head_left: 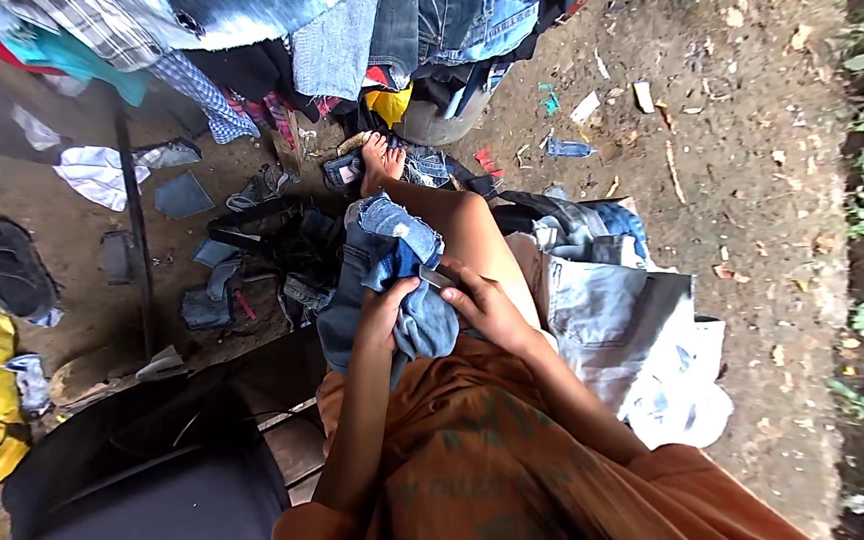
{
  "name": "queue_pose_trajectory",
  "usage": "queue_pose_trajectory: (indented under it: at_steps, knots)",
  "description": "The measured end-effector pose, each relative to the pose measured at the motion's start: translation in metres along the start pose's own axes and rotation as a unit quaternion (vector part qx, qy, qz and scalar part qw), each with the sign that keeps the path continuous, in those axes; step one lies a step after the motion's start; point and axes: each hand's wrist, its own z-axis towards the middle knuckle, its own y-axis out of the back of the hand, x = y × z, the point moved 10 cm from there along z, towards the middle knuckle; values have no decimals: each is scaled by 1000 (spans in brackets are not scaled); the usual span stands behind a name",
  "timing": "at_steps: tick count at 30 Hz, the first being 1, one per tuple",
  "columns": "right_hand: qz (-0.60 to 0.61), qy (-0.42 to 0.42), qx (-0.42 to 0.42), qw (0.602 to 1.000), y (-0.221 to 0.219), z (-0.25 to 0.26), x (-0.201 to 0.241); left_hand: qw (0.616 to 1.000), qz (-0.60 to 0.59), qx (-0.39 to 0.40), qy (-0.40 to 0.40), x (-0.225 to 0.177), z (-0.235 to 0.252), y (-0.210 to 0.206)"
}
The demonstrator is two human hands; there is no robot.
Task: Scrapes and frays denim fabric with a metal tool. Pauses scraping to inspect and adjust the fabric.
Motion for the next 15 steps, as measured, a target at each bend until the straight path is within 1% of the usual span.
queue_pose_trajectory:
  at_steps: [6,9,12,15]
  knots:
    - [-20,50,-9,999,-2,1,4,1000,-25,-7,7,3,0,2]
    - [-40,54,-11,998,-3,3,6,1000,-17,-9,10,2,0,3]
    - [-27,62,-53,996,-5,6,11,1000,-8,0,20,3,0,2]
    - [-13,47,-99,994,-8,12,13,1000,-17,11,21,7,2,0]
